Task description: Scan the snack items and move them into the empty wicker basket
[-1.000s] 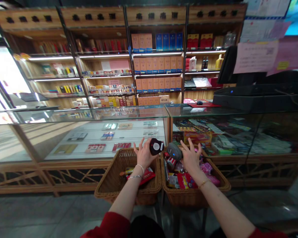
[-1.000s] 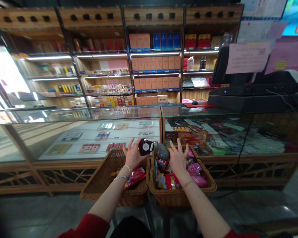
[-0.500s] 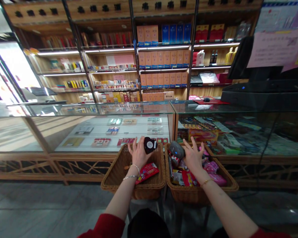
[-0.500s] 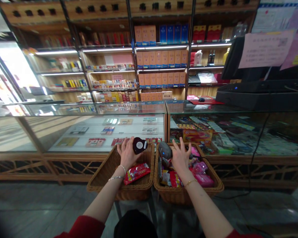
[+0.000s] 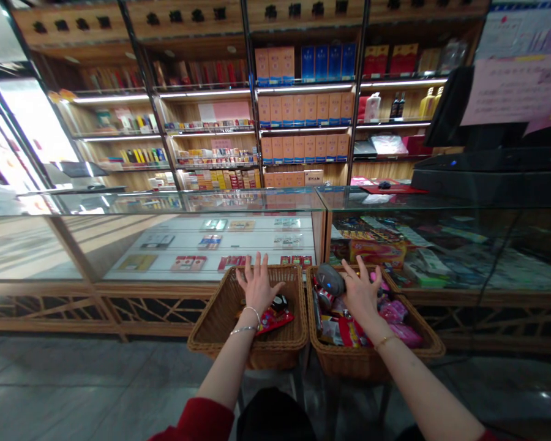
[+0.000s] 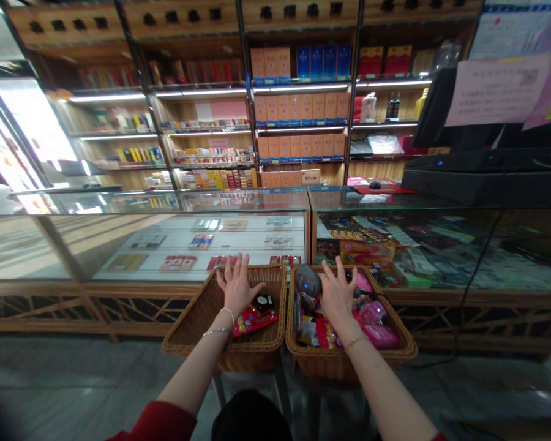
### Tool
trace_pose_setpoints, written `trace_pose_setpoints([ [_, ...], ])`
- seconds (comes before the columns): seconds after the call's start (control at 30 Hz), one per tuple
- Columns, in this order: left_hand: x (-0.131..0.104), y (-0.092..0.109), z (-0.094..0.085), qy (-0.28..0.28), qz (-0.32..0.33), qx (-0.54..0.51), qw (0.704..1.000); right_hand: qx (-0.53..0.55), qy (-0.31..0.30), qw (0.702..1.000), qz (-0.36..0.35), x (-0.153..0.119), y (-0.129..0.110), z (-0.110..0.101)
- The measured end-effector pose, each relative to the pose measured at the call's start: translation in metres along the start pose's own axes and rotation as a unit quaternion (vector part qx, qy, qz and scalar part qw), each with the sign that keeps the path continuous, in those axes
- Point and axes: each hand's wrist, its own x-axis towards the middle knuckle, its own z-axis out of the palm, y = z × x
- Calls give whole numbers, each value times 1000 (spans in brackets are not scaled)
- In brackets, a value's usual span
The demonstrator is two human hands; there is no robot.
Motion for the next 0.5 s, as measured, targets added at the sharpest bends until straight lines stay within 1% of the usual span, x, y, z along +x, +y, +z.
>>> trace_pose_setpoints([
  [0.27, 1, 6, -1, -4, -4, -7, 1000, 10, 17, 1000, 3, 0, 11, 4],
  [0.4, 3, 14, -3, -17, -1, -13, 1000, 8, 15, 1000, 16, -2, 20, 5],
  [0.5, 5, 25, -3, -21, 10, -19, 1000, 2, 20, 1000, 20, -4, 27, 4],
])
